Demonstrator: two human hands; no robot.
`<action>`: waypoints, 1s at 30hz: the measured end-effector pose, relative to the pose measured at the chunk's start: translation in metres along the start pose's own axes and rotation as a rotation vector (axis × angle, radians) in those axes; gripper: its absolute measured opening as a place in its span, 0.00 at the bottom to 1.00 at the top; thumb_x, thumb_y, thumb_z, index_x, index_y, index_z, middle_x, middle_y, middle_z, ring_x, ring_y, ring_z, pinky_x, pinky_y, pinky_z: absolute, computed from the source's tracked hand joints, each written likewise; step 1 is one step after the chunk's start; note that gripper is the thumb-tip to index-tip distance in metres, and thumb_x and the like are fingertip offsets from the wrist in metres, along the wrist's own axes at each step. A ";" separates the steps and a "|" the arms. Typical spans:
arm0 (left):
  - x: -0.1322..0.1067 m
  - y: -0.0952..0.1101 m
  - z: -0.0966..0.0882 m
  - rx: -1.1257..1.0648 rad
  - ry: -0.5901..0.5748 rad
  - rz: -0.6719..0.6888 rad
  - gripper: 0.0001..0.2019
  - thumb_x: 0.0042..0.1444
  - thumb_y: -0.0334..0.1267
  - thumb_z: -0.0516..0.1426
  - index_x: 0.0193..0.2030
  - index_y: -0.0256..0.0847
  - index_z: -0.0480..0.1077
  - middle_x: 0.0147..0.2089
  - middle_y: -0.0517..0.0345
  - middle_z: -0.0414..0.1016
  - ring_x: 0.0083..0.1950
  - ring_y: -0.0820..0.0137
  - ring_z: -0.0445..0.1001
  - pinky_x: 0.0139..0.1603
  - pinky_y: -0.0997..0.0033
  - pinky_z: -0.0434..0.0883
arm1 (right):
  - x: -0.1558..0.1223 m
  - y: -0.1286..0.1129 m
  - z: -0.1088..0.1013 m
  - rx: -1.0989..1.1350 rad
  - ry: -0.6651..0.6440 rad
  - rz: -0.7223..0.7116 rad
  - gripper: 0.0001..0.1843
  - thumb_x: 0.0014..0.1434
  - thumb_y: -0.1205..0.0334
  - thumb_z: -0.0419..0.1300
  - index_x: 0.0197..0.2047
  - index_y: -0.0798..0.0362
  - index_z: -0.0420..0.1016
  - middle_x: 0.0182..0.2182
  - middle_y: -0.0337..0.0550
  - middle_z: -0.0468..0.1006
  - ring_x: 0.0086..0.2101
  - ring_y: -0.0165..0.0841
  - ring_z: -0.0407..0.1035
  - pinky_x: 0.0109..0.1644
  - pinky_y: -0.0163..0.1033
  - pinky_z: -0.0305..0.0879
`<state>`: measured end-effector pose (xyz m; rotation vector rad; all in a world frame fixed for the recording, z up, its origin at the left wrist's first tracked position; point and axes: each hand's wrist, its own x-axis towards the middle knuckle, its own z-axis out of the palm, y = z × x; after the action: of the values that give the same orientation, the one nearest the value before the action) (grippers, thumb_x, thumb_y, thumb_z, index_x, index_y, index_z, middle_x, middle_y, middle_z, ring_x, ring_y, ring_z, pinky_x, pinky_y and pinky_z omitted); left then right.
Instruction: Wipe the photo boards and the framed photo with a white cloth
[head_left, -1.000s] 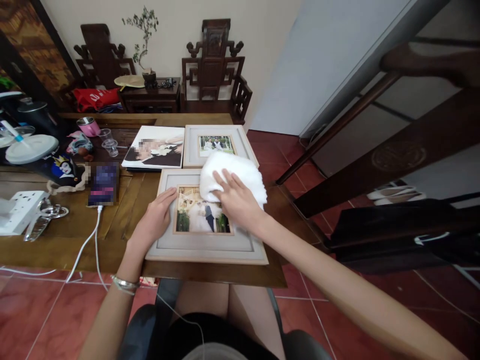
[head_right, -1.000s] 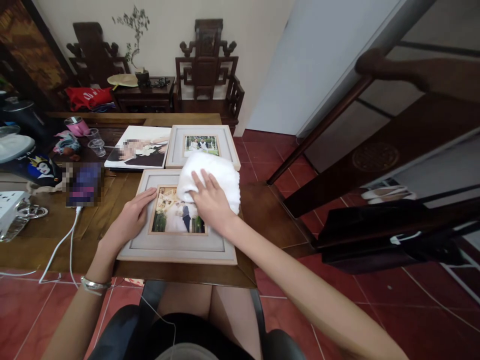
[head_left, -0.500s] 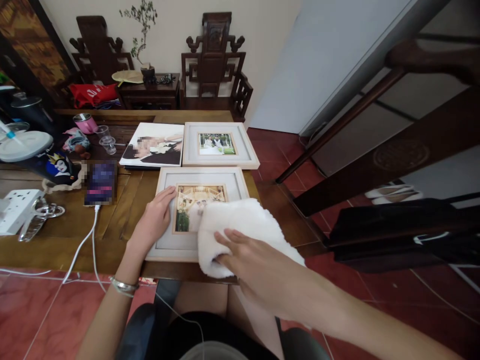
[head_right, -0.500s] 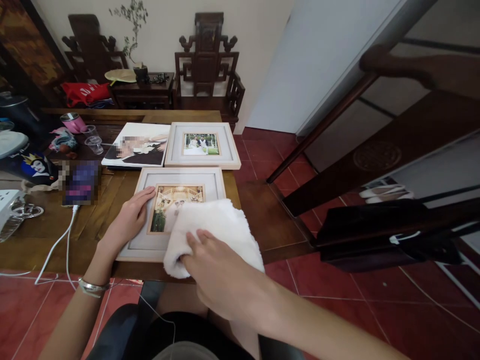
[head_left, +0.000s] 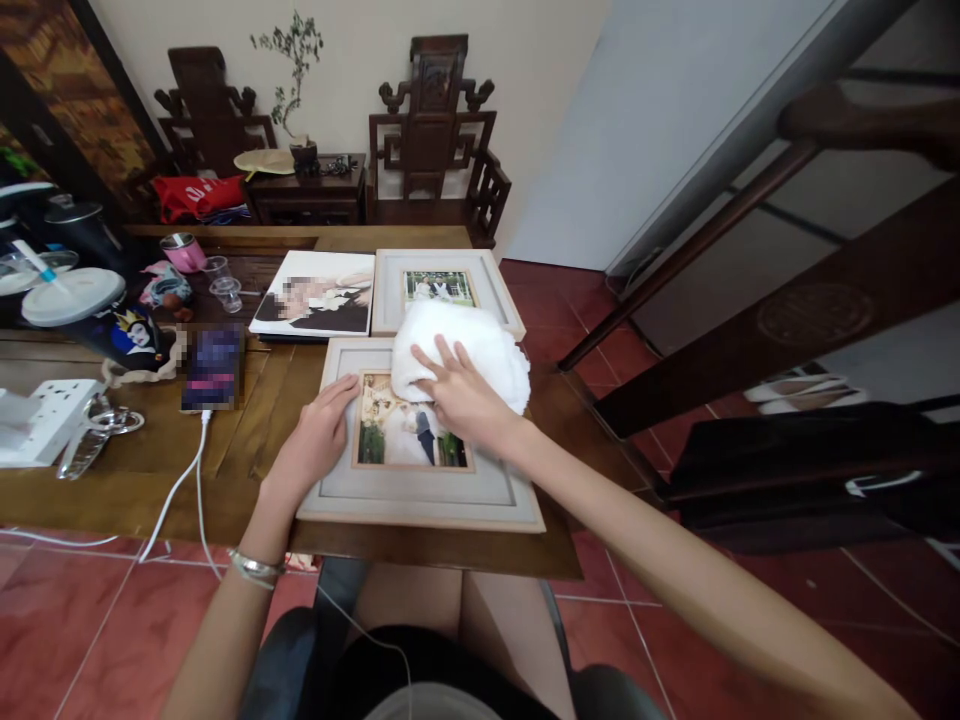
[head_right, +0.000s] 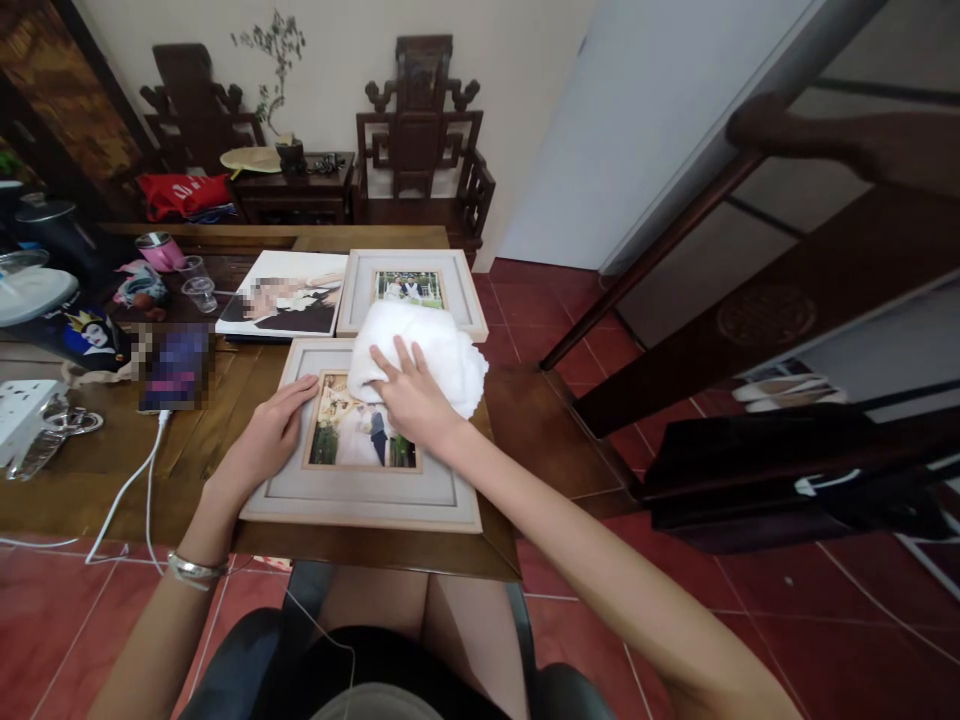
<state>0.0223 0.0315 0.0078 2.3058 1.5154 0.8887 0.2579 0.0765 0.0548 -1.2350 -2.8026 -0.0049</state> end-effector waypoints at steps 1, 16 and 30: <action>0.000 0.000 0.000 -0.002 0.004 0.004 0.23 0.60 0.24 0.46 0.60 0.36 0.67 0.65 0.44 0.66 0.68 0.62 0.63 0.69 0.50 0.61 | -0.002 -0.003 -0.003 -0.004 -0.039 -0.013 0.29 0.50 0.81 0.51 0.55 0.63 0.76 0.68 0.58 0.54 0.67 0.61 0.39 0.67 0.69 0.43; 0.000 0.005 -0.001 0.027 -0.034 -0.030 0.27 0.58 0.23 0.44 0.64 0.35 0.64 0.66 0.44 0.65 0.69 0.61 0.61 0.69 0.50 0.60 | -0.073 -0.064 -0.038 0.421 -0.289 -0.222 0.32 0.47 0.82 0.50 0.53 0.56 0.77 0.68 0.50 0.54 0.68 0.50 0.39 0.69 0.61 0.45; 0.000 -0.002 0.001 -0.020 0.001 0.006 0.25 0.60 0.26 0.46 0.63 0.37 0.66 0.66 0.45 0.66 0.68 0.61 0.62 0.69 0.49 0.61 | -0.003 -0.028 -0.001 0.107 -0.091 -0.090 0.29 0.51 0.82 0.50 0.53 0.57 0.77 0.70 0.47 0.51 0.67 0.61 0.34 0.63 0.78 0.37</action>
<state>0.0213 0.0322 0.0060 2.2967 1.4940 0.9023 0.2398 0.0551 0.0565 -1.1129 -2.8903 0.1979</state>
